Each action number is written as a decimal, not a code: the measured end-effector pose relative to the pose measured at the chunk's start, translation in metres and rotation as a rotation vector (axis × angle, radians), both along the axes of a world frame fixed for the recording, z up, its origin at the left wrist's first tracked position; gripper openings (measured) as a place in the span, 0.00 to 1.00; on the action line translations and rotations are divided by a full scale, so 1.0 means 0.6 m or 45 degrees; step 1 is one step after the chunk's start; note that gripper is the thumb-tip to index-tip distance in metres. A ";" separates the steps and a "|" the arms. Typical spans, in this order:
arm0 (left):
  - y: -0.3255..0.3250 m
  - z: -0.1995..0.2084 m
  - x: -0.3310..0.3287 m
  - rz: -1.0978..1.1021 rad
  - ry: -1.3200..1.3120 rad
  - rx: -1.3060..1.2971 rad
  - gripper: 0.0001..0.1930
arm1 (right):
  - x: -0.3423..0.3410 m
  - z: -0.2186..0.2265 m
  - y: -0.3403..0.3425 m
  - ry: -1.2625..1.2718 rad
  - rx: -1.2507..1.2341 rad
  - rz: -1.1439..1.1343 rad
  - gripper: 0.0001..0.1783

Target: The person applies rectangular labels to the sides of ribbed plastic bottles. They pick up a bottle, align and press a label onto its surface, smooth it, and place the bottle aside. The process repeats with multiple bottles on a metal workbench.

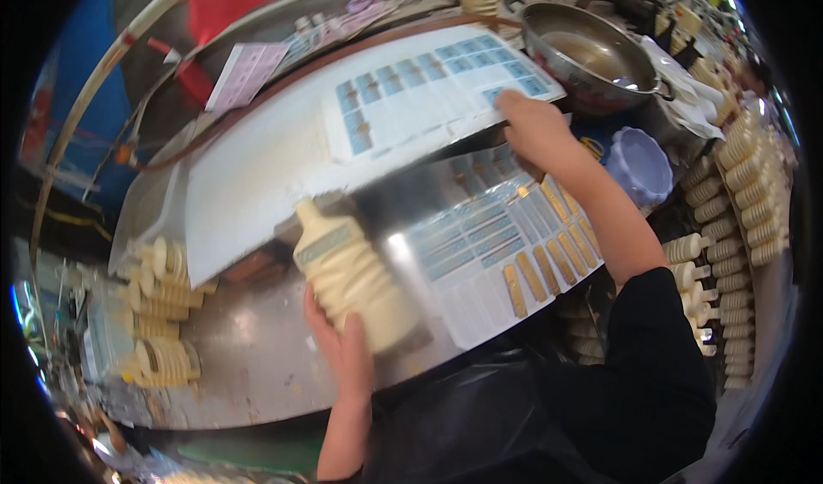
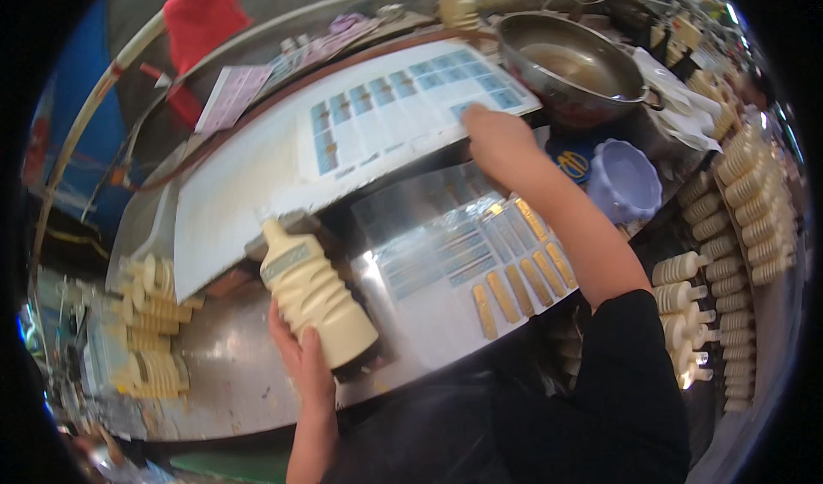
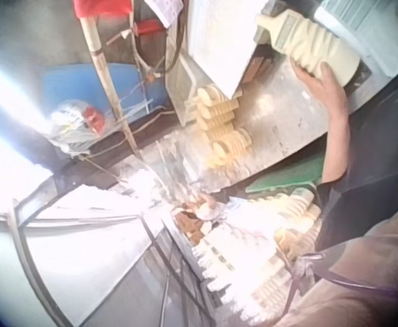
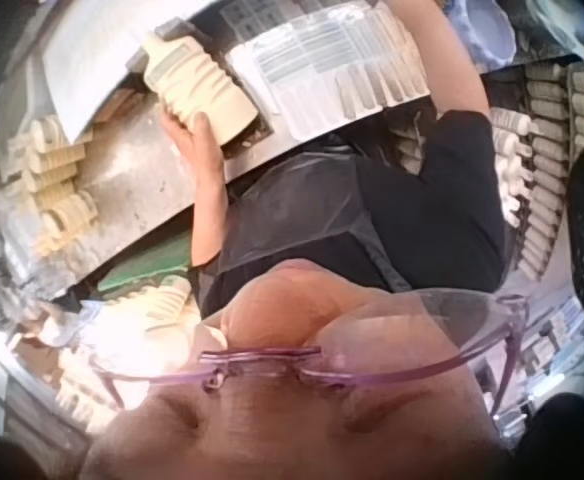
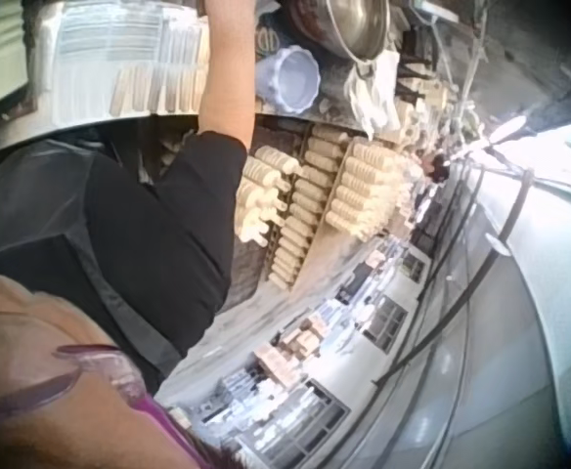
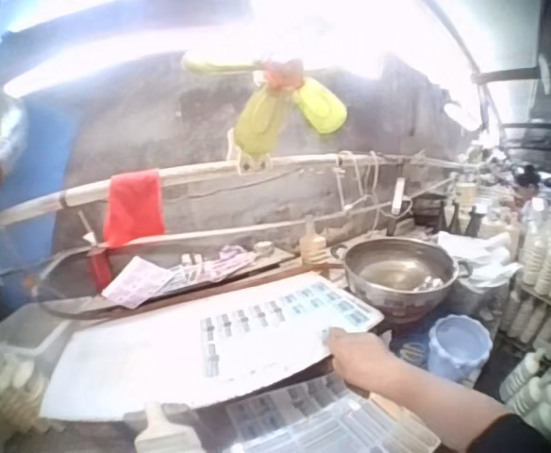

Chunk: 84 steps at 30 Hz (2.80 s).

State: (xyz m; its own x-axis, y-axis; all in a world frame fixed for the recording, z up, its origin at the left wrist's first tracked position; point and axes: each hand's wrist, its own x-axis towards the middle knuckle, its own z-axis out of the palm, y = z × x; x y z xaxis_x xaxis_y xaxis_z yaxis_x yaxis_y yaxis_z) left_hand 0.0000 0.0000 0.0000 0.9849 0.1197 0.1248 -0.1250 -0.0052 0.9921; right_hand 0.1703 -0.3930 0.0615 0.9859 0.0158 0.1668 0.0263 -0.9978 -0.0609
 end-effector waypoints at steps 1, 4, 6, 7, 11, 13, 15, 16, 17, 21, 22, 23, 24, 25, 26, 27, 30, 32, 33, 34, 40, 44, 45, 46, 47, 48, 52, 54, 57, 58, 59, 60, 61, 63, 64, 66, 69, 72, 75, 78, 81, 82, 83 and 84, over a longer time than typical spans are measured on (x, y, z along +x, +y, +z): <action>0.001 0.002 -0.007 0.061 0.033 0.132 0.43 | -0.011 -0.015 -0.003 -0.250 0.085 0.180 0.24; 0.001 -0.001 -0.020 0.192 0.130 0.160 0.41 | -0.013 -0.037 -0.004 -0.234 -0.114 0.168 0.29; 0.007 0.001 -0.036 0.238 0.162 0.099 0.40 | -0.025 -0.039 -0.004 -0.356 -0.180 0.275 0.23; 0.010 0.003 -0.047 0.231 0.173 0.052 0.40 | -0.031 -0.038 0.000 -0.395 -0.186 0.303 0.19; 0.017 -0.003 -0.069 0.155 0.134 0.225 0.40 | -0.060 -0.008 0.037 -0.353 0.258 0.185 0.11; 0.017 -0.012 -0.076 0.173 0.105 0.184 0.39 | -0.087 0.003 0.089 -0.096 0.767 0.196 0.10; 0.027 -0.015 -0.078 0.167 0.114 0.238 0.38 | -0.129 0.012 0.153 0.121 1.018 0.408 0.09; 0.033 -0.015 -0.077 0.168 0.107 0.301 0.37 | -0.153 0.006 0.196 -0.029 1.034 0.625 0.09; 0.039 -0.014 -0.076 0.148 0.079 0.312 0.37 | -0.177 0.001 0.236 -0.173 1.038 0.866 0.08; 0.053 0.001 -0.068 0.066 0.131 0.092 0.35 | -0.255 0.008 0.318 -0.417 0.210 1.471 0.07; 0.052 0.005 -0.067 0.064 0.193 -0.031 0.35 | -0.260 0.008 0.331 -0.473 0.184 1.499 0.05; 0.052 0.007 -0.065 0.047 0.199 -0.165 0.35 | -0.260 0.008 0.337 -0.526 0.194 1.497 0.05; 0.053 0.009 -0.060 0.039 0.227 -0.127 0.36 | -0.259 0.007 0.340 -0.548 0.185 1.500 0.06; 0.050 0.010 -0.056 0.073 0.225 -0.005 0.36 | -0.258 0.003 0.340 -0.571 0.175 1.503 0.06; 0.044 0.009 -0.052 0.104 0.223 0.117 0.37 | -0.258 -0.002 0.338 -0.581 0.159 1.506 0.06; 0.038 0.009 -0.051 0.139 0.249 0.244 0.37 | -0.258 -0.010 0.333 -0.593 0.144 1.505 0.07; 0.027 0.004 -0.054 0.166 0.205 0.190 0.37 | -0.262 -0.030 0.311 -0.539 0.108 1.503 0.12; 0.028 0.000 -0.058 0.162 0.179 0.188 0.37 | -0.267 -0.038 0.298 -0.485 0.169 1.482 0.16; 0.028 -0.003 -0.060 0.162 0.159 0.185 0.37 | -0.271 -0.039 0.293 -0.463 0.236 1.464 0.17; 0.028 -0.006 -0.060 0.162 0.165 0.132 0.37 | -0.276 -0.040 0.291 -0.480 0.363 1.421 0.18; 0.020 -0.021 -0.062 0.184 0.059 0.142 0.38 | -0.290 -0.040 0.333 0.364 1.239 0.369 0.30; 0.020 -0.023 -0.066 0.171 0.049 0.340 0.42 | -0.278 -0.048 0.358 0.559 1.266 0.173 0.43; 0.023 -0.023 -0.066 0.154 0.064 0.340 0.43 | -0.276 -0.049 0.360 0.544 1.236 0.168 0.44; 0.025 -0.023 -0.066 0.142 0.068 0.311 0.44 | -0.275 -0.050 0.360 0.556 1.244 0.164 0.45; 0.028 -0.023 -0.065 0.131 0.076 0.282 0.44 | -0.274 -0.050 0.360 0.552 1.259 0.172 0.45; 0.028 -0.022 -0.064 0.131 0.108 0.252 0.45 | -0.275 -0.050 0.359 0.554 1.261 0.165 0.46; 0.025 -0.018 -0.064 0.151 0.106 0.109 0.42 | -0.279 -0.049 0.358 0.535 1.308 0.181 0.46; 0.023 -0.013 -0.064 0.144 0.118 0.085 0.42 | -0.280 -0.050 0.360 0.536 1.333 0.170 0.46; 0.020 -0.011 -0.066 0.149 0.126 0.085 0.43 | -0.280 -0.053 0.362 0.537 1.341 0.152 0.46; 0.020 -0.012 -0.067 0.141 0.117 0.094 0.42 | -0.280 -0.055 0.362 0.539 1.331 0.156 0.45; 0.021 -0.014 -0.067 0.133 0.109 0.104 0.42 | -0.279 -0.056 0.362 0.543 1.321 0.159 0.44; 0.022 -0.017 -0.067 0.123 0.094 0.112 0.41 | -0.279 -0.056 0.361 0.546 1.311 0.162 0.43; 0.023 -0.020 -0.066 0.116 0.105 0.009 0.40 | -0.278 -0.057 0.360 0.553 1.345 0.165 0.42; 0.028 -0.026 -0.063 0.098 0.123 -0.191 0.37 | -0.277 -0.058 0.356 0.589 1.412 0.172 0.41; 0.030 -0.028 -0.064 0.086 0.102 -0.180 0.37 | -0.277 -0.058 0.355 0.599 1.486 0.172 0.40; 0.032 -0.030 -0.066 0.077 0.102 -0.151 0.35 | -0.278 -0.058 0.354 0.641 1.634 0.141 0.39; 0.025 -0.029 -0.070 0.062 0.062 -0.011 0.37 | -0.281 -0.057 0.357 0.603 1.448 0.236 0.39; 0.017 -0.028 -0.071 0.083 0.057 0.011 0.39 | -0.285 -0.057 0.363 0.484 1.308 0.266 0.38; 0.015 -0.026 -0.067 0.099 0.065 0.025 0.41 | -0.285 -0.058 0.365 0.475 1.291 0.243 0.38; 0.016 -0.022 -0.065 0.114 0.082 0.052 0.41 | -0.283 -0.059 0.363 0.489 1.294 0.260 0.37; 0.016 -0.016 -0.066 0.099 0.067 -0.018 0.41 | -0.281 -0.059 0.362 0.560 1.448 0.176 0.37; 0.016 -0.013 -0.067 0.099 0.083 0.002 0.41 | -0.281 -0.059 0.362 0.538 1.430 0.201 0.37; 0.015 -0.011 -0.068 0.100 0.100 0.022 0.42 | -0.282 -0.059 0.363 0.537 1.403 0.200 0.36; 0.014 -0.009 -0.068 0.098 0.096 0.043 0.42 | -0.283 -0.058 0.363 0.515 1.386 0.210 0.36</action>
